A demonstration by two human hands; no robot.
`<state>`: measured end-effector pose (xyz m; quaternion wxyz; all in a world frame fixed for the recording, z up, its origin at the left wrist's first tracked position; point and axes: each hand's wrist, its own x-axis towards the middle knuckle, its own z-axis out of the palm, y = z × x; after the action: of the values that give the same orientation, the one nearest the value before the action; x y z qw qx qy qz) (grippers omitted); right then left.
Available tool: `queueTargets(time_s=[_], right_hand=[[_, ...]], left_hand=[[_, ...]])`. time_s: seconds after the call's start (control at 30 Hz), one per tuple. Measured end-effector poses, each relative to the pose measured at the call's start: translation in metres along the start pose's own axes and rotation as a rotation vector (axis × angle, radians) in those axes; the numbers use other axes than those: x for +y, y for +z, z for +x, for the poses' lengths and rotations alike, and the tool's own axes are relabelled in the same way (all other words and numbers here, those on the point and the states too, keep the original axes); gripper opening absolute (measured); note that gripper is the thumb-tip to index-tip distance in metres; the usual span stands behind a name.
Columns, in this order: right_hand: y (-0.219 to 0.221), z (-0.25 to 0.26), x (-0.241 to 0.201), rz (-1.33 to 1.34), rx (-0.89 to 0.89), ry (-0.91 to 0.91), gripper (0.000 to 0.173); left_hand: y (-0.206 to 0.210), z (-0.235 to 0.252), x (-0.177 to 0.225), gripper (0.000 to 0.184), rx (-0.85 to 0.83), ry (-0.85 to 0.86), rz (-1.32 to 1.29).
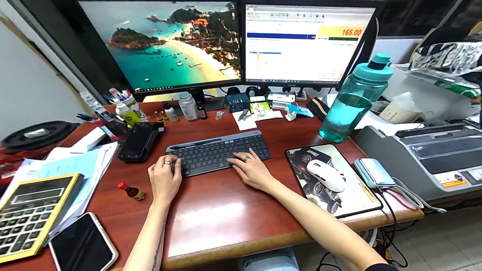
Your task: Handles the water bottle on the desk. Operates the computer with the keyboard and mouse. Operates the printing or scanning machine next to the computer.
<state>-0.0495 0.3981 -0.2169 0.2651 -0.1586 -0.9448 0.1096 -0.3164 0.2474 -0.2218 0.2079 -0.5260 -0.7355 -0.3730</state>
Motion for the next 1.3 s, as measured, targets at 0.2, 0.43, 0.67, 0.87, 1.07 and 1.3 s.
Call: queueTargets(time_s=[0.2, 0.43, 0.67, 0.87, 1.07, 1.3], right_hand=[[0.005, 0.001, -0.001, 0.006, -0.041, 0.011, 0.038], [-0.024, -0.007, 0.008, -0.06, 0.087, 0.049, 0.035], [-0.045, 0.004, 0.039, -0.073, 0.085, 0.319, 0.036], [-0.014, 0.016, 0.048, -0.088, 0.038, 0.292, 0.039], [-0.019, 0.011, 0.048, -0.084, 0.025, 0.293, 0.038], [-0.029, 0.008, 0.041, -0.071, 0.087, 0.322, 0.036]], left_hand=[[-0.002, 0.0, -0.002, 0.036, -0.009, -0.014, 0.0], [0.001, 0.0, -0.001, 0.035, 0.021, 0.004, -0.001], [0.001, -0.001, 0.0, 0.035, 0.036, -0.005, 0.001], [-0.001, 0.0, -0.003, 0.037, -0.075, -0.206, -0.019], [-0.004, 0.001, 0.001, 0.046, -0.136, -0.304, -0.092], [-0.003, 0.001, -0.002, 0.043, -0.104, -0.324, -0.139]])
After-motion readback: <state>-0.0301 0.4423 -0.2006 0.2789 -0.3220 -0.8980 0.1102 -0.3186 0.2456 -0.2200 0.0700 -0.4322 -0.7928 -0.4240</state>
